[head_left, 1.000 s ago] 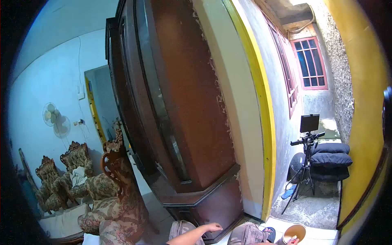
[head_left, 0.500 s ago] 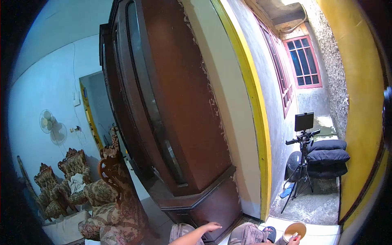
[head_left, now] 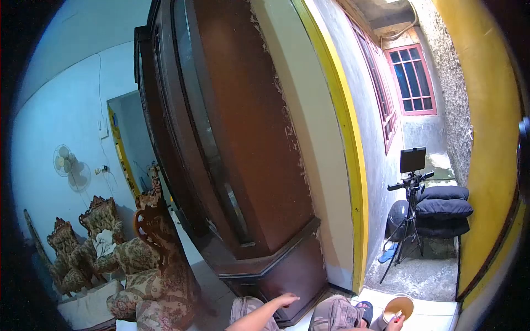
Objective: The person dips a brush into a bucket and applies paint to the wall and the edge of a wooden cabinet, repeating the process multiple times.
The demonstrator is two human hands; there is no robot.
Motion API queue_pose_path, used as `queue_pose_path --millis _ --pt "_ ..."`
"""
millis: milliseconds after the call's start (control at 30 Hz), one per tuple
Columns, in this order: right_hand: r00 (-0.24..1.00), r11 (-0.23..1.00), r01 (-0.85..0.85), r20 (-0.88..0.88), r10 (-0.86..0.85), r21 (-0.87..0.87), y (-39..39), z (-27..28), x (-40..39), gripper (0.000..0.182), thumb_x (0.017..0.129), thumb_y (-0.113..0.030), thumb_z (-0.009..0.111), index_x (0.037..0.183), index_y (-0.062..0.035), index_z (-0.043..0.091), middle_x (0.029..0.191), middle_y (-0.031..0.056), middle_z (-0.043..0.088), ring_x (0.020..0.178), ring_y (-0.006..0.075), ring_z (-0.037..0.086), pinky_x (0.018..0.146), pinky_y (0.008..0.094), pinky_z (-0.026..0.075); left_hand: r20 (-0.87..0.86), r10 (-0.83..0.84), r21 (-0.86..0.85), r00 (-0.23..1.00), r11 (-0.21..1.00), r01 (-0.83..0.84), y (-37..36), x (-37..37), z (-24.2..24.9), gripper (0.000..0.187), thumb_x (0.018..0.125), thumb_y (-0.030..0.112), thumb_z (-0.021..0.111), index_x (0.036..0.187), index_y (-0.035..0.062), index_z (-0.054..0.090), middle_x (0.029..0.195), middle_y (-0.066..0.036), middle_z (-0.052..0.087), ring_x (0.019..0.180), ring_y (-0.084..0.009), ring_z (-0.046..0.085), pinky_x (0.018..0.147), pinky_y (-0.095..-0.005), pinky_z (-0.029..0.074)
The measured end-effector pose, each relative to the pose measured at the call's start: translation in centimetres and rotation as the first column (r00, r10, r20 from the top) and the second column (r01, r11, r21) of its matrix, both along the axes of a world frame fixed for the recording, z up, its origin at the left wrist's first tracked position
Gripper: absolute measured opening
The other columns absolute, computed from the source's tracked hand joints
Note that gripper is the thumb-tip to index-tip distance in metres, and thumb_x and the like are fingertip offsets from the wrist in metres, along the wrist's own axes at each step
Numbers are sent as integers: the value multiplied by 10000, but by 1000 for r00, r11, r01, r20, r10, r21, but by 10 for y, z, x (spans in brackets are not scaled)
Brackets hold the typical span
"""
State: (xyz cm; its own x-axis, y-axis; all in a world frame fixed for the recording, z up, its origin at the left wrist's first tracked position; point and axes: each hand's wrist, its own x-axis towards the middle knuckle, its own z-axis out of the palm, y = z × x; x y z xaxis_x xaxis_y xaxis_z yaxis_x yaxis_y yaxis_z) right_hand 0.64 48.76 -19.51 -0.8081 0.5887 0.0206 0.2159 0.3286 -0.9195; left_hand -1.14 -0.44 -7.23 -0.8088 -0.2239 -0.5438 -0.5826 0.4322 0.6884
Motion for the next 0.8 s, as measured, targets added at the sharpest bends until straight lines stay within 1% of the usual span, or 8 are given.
queue_pose_path --millis 200,233,300,500,567,700,733,800 --pt "999 997 39 -14 -38 70 2 -48 -15 487 917 -496 424 1015 -28 515 867 229 604 808 383 561 745 416 460 31 -63 -57 998 996 65 -2 -1 1 430 856 378 613 1129 46 612 630 14 459 507 -105 386 437 -283 315" --pt "980 972 141 -164 -111 187 0 -57 -18 413 887 -447 533 924 -37 512 703 177 580 618 321 555 581 410 469 33 -64 -90 997 994 67 -1 -1 1 420 856 379 619 1128 59 619 617 16 472 497 -102 390 433 -286 304" --pt "1000 1000 13 12 -13 -5 10 -71 -20 248 880 -178 550 1037 3 486 970 202 614 890 354 597 782 404 464 -11 -83 -101 996 992 82 1 2 -2 388 860 385 608 1072 63 648 638 5 515 506 -99 400 438 -287 308" --pt "996 998 10 86 -4 -64 23 -84 -14 257 822 -127 602 1034 -40 487 901 190 622 837 340 610 746 397 471 54 -424 -243 904 873 424 26 6 37 425 873 406 581 1081 39 634 807 -56 622 641 -130 524 550 -303 446" --pt "995 998 -36 -93 32 -47 24 -90 -14 231 808 -100 600 1016 -41 518 907 162 625 832 292 605 757 366 469 22 -583 -317 812 766 559 41 8 62 431 888 405 562 1105 38 619 911 -89 642 716 -145 566 652 -308 484" --pt "942 966 -253 -212 260 59 32 -102 -14 264 751 24 592 1000 -51 545 858 105 599 801 230 585 753 328 473 -2 -645 -309 764 727 613 75 16 122 428 900 402 548 1126 45 608 950 -96 643 737 -149 573 706 -306 484" --pt "948 951 -308 -86 306 -15 31 -81 -10 252 753 66 570 979 -39 533 816 93 586 743 179 575 688 296 482 0 -659 -307 752 716 627 78 15 128 431 903 405 544 1133 46 603 942 -91 641 739 -146 568 708 -306 483" --pt "925 916 -374 -128 358 -141 40 -139 -30 239 767 64 559 981 -35 520 812 94 585 720 156 569 648 278 477 0 -677 -305 736 701 645 83 15 141 434 905 407 541 1141 47 599 934 -87 639 741 -143 563 710 -306 483"
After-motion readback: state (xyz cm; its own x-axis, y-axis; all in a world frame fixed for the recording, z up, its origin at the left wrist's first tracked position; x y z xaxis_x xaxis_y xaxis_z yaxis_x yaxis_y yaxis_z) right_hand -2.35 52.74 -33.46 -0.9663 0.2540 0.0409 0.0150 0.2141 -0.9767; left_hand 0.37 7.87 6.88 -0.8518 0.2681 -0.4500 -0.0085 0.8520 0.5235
